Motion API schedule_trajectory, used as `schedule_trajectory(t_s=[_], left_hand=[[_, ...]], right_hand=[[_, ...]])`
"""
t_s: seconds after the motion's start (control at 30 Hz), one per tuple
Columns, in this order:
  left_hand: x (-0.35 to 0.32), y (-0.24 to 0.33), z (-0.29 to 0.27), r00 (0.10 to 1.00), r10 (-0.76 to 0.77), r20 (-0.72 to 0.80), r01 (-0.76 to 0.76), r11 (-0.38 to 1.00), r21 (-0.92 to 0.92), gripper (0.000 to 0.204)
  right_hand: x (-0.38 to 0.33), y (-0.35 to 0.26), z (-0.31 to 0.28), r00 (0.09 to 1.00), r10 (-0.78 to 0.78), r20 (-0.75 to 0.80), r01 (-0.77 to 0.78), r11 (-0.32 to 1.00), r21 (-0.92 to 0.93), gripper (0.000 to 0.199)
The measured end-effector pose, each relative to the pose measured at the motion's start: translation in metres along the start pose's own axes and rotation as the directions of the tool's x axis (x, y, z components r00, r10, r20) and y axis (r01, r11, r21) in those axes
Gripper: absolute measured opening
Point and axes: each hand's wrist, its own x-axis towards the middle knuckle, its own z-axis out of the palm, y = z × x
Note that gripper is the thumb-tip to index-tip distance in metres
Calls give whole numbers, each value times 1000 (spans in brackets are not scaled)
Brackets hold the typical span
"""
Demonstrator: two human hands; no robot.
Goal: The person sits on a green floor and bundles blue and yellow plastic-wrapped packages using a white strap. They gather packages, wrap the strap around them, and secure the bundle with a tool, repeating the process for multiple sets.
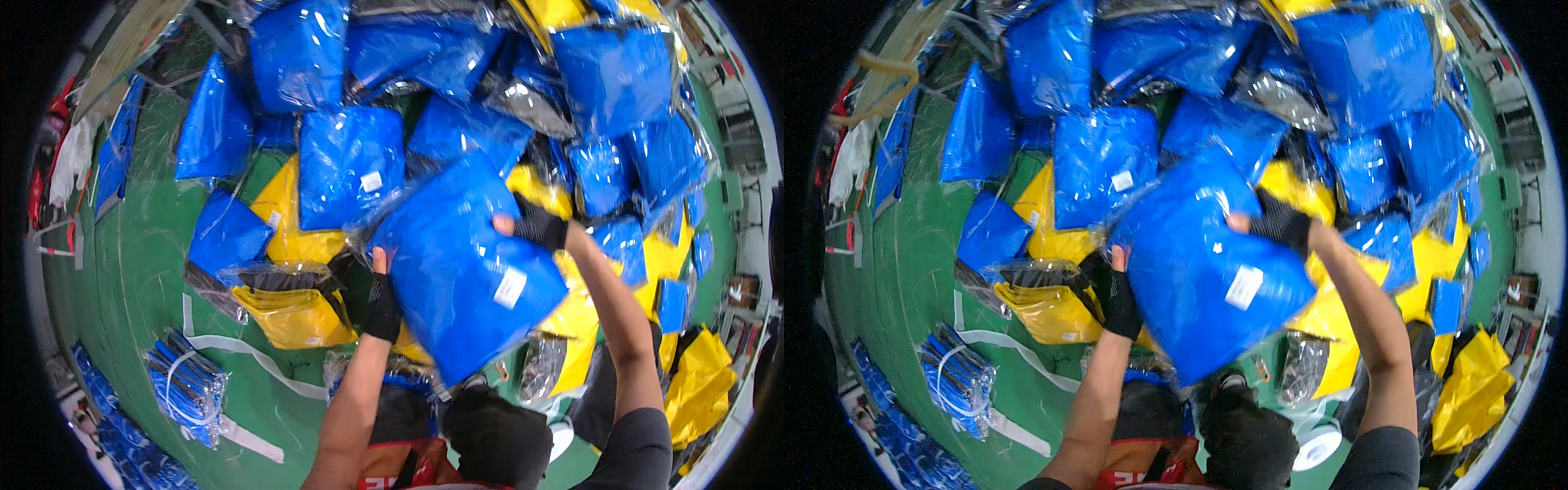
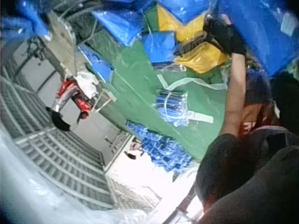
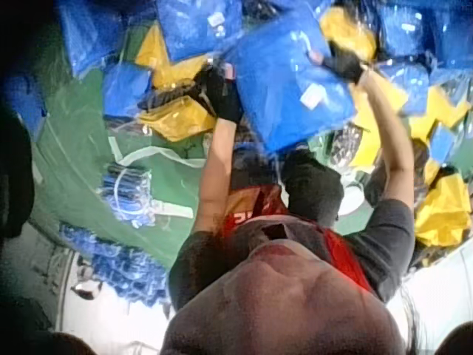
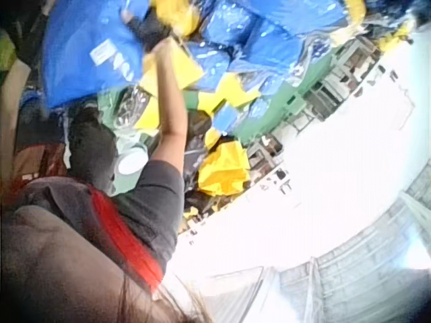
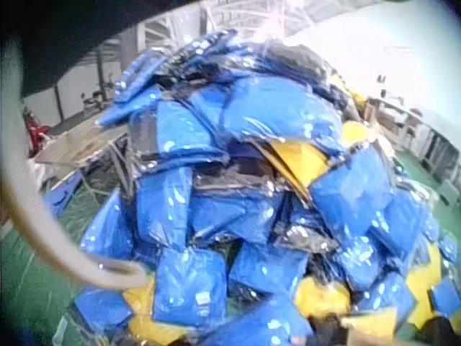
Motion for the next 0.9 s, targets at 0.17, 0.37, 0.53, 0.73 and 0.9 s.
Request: schedule_trajectory(t_s=[0.17, 0.37, 0.53, 0.73, 0.9], left_hand=[[-29, -47, -26, 903, -415, 111, 419, 908, -24, 70], [-57, -65, -56, 962, -131, 240, -88, 683, 725, 45], [-63, 41, 64, 978, -159, 135, 13, 692, 721, 46], [-173, 83, -92, 986, -141, 85, -16, 432, 902, 33], [-332, 48, -215, 881, -276, -384, 471, 582, 663, 34]], right_hand=[[-77, 100, 132, 930, 186, -316, 73, 751, 657, 97], [-61, 129, 138, 954, 50, -294, 236, 478, 846, 98], [-115, 73, 91, 957, -78, -278, 286, 130, 949, 81], [-198, 49, 158, 929, -130, -347, 362, 518, 775, 90], [-276, 32, 254, 987, -146, -72, 115, 314, 943, 106]])
